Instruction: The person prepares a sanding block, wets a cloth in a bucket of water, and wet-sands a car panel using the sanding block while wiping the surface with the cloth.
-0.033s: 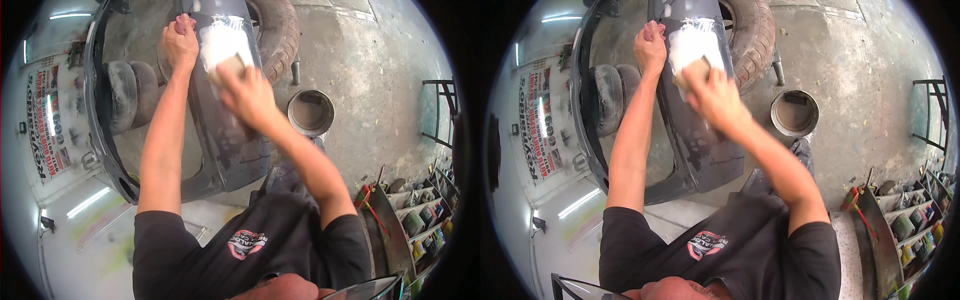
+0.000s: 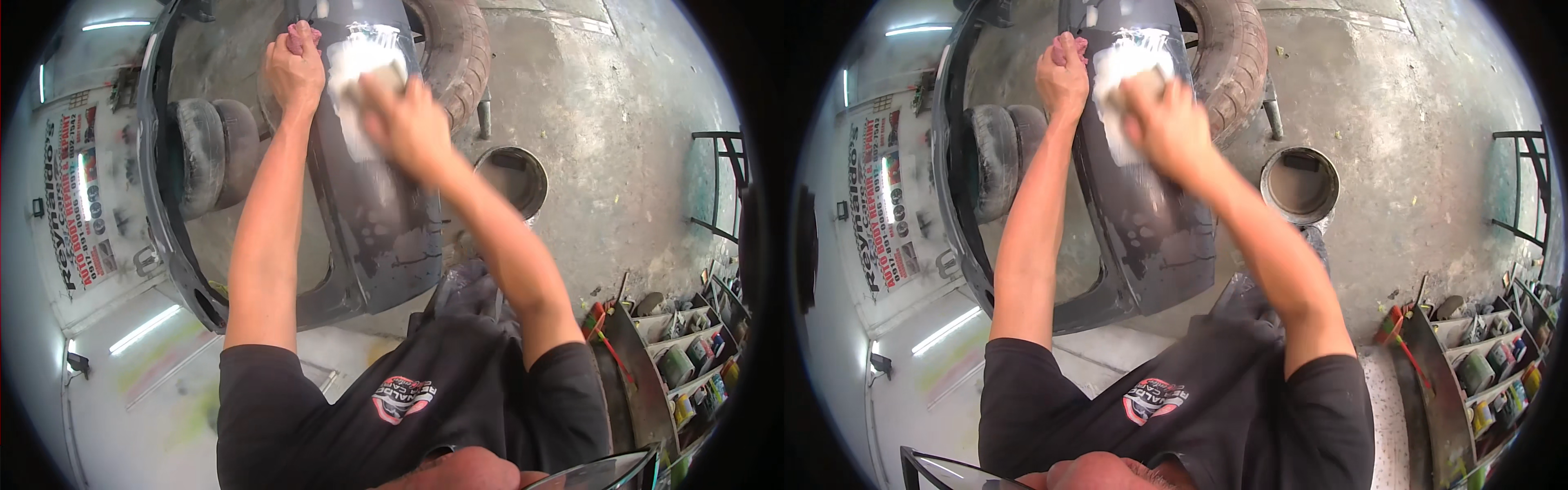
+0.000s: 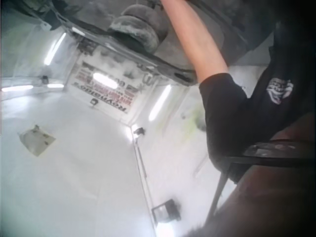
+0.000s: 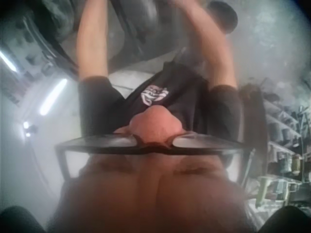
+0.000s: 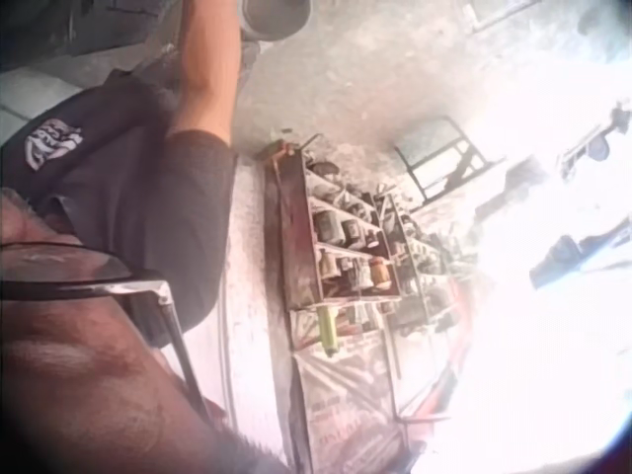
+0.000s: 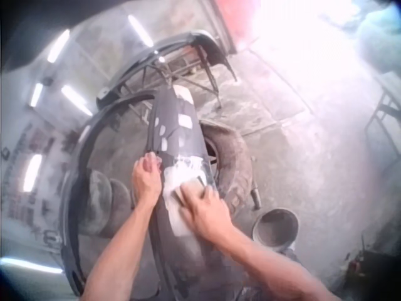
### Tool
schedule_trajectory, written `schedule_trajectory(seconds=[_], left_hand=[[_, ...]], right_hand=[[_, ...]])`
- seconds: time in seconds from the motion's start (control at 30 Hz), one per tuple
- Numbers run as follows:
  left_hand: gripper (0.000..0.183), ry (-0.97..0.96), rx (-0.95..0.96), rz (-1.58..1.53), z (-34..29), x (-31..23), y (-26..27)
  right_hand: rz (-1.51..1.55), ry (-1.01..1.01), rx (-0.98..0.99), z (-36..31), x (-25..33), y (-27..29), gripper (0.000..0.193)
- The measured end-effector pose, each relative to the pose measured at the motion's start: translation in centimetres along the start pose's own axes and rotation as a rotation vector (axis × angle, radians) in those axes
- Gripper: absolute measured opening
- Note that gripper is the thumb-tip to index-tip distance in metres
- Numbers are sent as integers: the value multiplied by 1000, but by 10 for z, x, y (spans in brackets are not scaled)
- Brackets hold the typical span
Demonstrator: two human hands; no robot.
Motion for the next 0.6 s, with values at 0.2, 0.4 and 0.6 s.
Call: schedule_trajectory(seconds=[0.2, 0.4, 0.6], left_hand=[[46, 143, 65, -184, -3, 1, -17], [43, 65, -30, -22, -5, 16, 2], [45, 97, 29, -89, 4, -17, -23]], right_hand=[[57, -125, -73, 36, -26, -10, 60], [25, 85, 68, -52, 18, -2, 65], [98, -221, -70, 88, -62, 3, 65]])
Point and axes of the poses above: each hand's wrist, its own z-axis towards the middle knuckle, its own y-axis out of the back of the hand, x = y × z, the point moved 2 cm from there along z, towards the middle knuckle, and after that the axes turned 8 degrees about z, right-handed, at the moved point
